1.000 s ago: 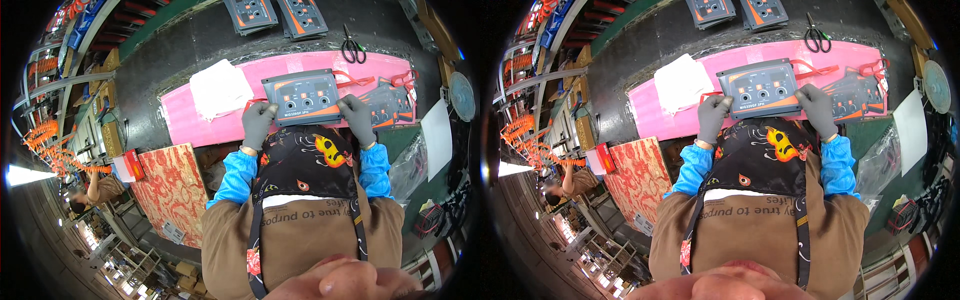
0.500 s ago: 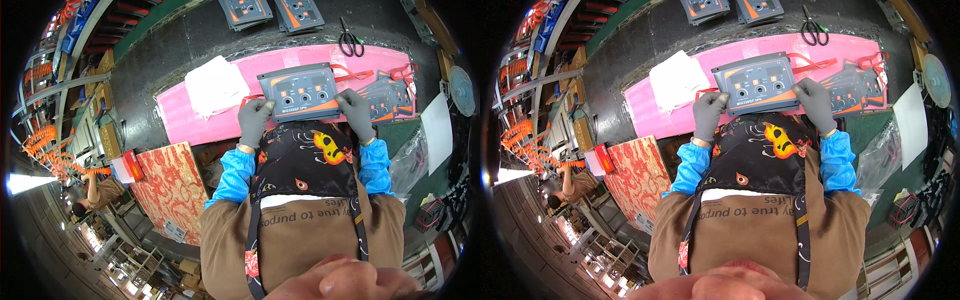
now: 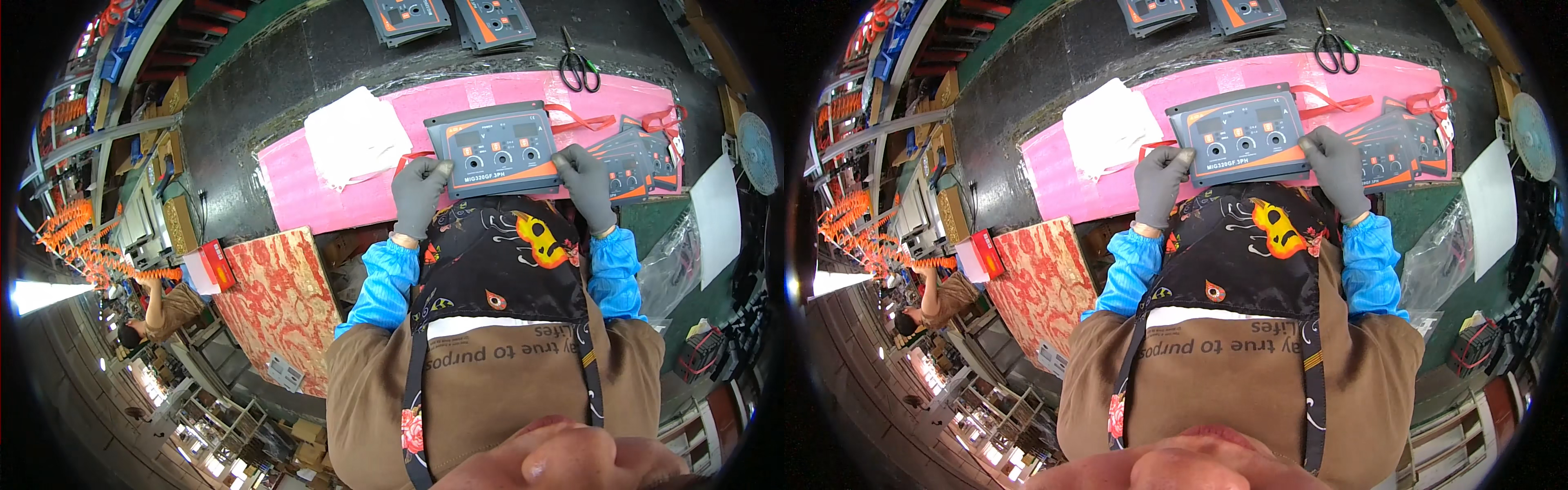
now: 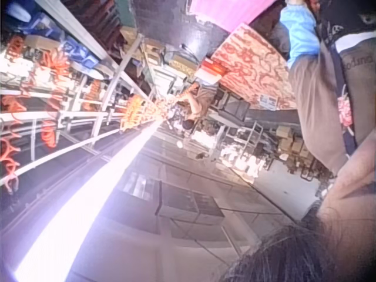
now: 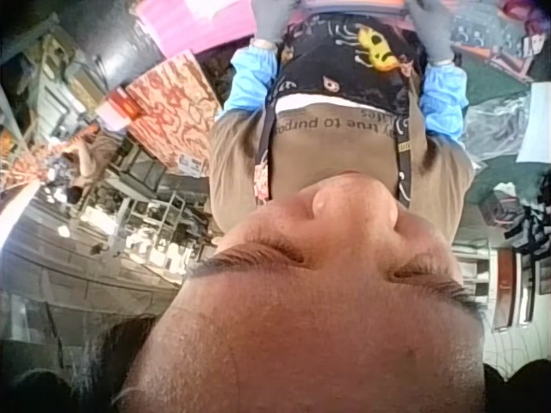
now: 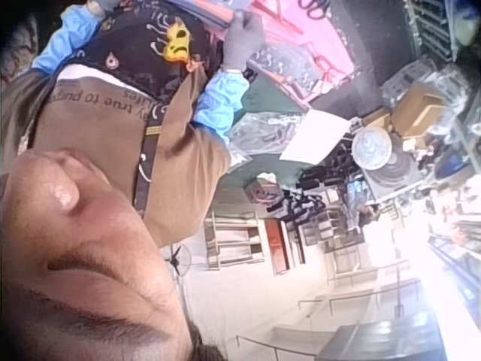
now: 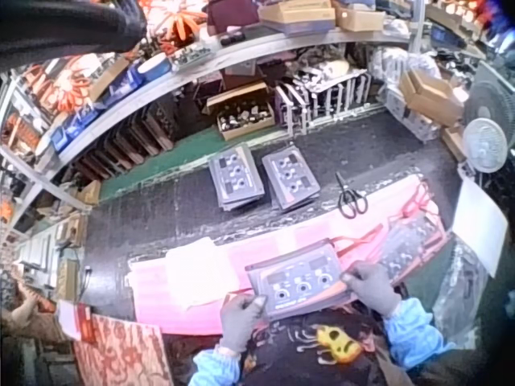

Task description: The person assembles small electronic devices by inserting white plastic faceplates into grey metal casings. They repeatedly pick up a faceplate, align it with a casing, and press it into place. The person handles the components one at a time, placing the finished units on a pink workbench mat.

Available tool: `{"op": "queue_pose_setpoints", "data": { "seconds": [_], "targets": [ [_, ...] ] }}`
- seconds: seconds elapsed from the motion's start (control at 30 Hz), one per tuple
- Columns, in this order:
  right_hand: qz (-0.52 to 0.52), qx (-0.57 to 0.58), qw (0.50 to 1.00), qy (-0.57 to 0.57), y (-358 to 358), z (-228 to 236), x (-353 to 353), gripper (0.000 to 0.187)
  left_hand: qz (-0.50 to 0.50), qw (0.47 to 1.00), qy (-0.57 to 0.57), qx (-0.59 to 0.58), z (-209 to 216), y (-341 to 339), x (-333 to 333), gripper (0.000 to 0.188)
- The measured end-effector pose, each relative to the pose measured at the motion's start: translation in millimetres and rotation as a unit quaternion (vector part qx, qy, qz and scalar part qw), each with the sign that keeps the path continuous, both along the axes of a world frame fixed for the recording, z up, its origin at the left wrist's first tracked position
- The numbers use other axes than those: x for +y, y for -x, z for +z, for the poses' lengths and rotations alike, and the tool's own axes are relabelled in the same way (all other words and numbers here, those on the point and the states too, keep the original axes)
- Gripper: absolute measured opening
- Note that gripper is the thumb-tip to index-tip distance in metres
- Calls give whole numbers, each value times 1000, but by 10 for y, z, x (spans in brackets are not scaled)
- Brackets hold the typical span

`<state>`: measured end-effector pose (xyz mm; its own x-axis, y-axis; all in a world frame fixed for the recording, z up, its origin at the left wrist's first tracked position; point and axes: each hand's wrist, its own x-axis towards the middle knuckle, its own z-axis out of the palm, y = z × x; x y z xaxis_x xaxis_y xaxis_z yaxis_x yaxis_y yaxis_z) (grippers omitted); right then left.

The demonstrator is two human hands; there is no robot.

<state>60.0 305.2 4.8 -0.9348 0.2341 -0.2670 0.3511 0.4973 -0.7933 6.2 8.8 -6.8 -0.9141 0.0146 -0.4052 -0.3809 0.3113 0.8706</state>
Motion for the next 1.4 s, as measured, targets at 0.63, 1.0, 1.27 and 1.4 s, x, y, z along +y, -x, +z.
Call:
{"op": "queue_pose_setpoints", "data": {
  "seconds": [0.63,1.0,1.27,1.4],
  "targets": [
    [-3,9,1000,-9,29,54,-28,20,-5,1000,8,6,36,16,11,25],
    [-1,-2,1000,-13,38,127,-49,17,6,1000,4,2,20,5,11,24],
    [206,54,929,-302,155,209,7,22,-260,915,295,89,191,321,-98,41],
    [285,-81,870,-393,368,325,94,31,-351,838,417,17,496,609,-38,49]
  ]
}}
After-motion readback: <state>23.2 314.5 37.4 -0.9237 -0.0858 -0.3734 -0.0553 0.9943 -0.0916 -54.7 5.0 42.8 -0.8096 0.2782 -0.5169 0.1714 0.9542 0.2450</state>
